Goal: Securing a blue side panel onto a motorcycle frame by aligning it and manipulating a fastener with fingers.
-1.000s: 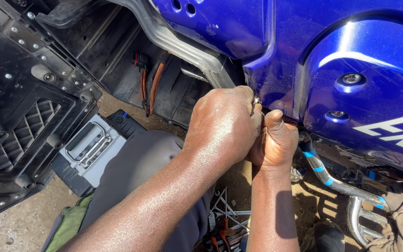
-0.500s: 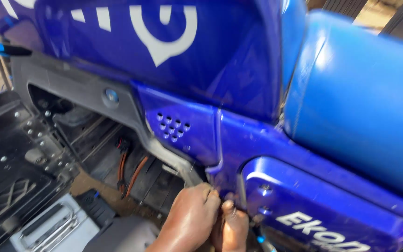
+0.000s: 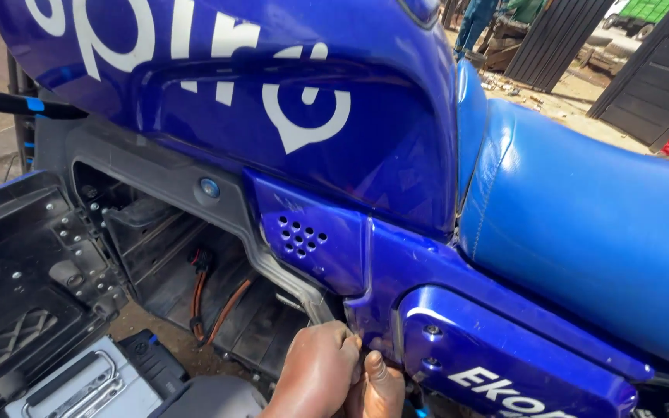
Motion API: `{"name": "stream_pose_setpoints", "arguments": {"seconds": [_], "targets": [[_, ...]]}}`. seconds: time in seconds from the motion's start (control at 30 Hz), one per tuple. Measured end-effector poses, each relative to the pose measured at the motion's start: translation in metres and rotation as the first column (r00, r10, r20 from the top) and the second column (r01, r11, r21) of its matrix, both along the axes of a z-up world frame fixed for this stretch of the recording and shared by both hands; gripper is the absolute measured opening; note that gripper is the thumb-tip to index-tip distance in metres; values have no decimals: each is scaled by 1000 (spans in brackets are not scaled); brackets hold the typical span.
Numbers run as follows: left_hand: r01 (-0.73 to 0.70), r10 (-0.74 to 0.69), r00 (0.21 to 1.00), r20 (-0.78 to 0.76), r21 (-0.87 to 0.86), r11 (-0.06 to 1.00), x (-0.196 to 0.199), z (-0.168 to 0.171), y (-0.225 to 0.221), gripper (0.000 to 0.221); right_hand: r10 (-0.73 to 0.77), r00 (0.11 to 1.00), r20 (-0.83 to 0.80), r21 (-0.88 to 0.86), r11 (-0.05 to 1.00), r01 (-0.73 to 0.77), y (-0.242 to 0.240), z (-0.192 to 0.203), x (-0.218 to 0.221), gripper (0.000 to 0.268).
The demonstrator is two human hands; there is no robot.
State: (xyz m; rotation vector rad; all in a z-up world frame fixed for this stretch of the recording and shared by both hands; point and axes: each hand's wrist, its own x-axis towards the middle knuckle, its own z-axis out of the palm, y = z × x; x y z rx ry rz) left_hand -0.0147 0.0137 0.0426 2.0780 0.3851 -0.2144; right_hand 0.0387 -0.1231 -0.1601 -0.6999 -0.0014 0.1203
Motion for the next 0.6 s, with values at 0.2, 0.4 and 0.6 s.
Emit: {"name": "stream_pose_setpoints", "arguments": {"seconds": [0.2,0.4,0.6], "targets": [[65,-91,989,112,219,974,-1,-11,-2,25,-21,995,-98,88,996,30,0,-13,1,44],[53,-45,997,-55,139,989,-2,5,-1,34,-93,995,22,97,991,91,10,16,-10,36],[29,-42,996,84,143,989,-7,-13,-13,25,-304,949,83,149,945,290,16,-5,-4,25]]}}
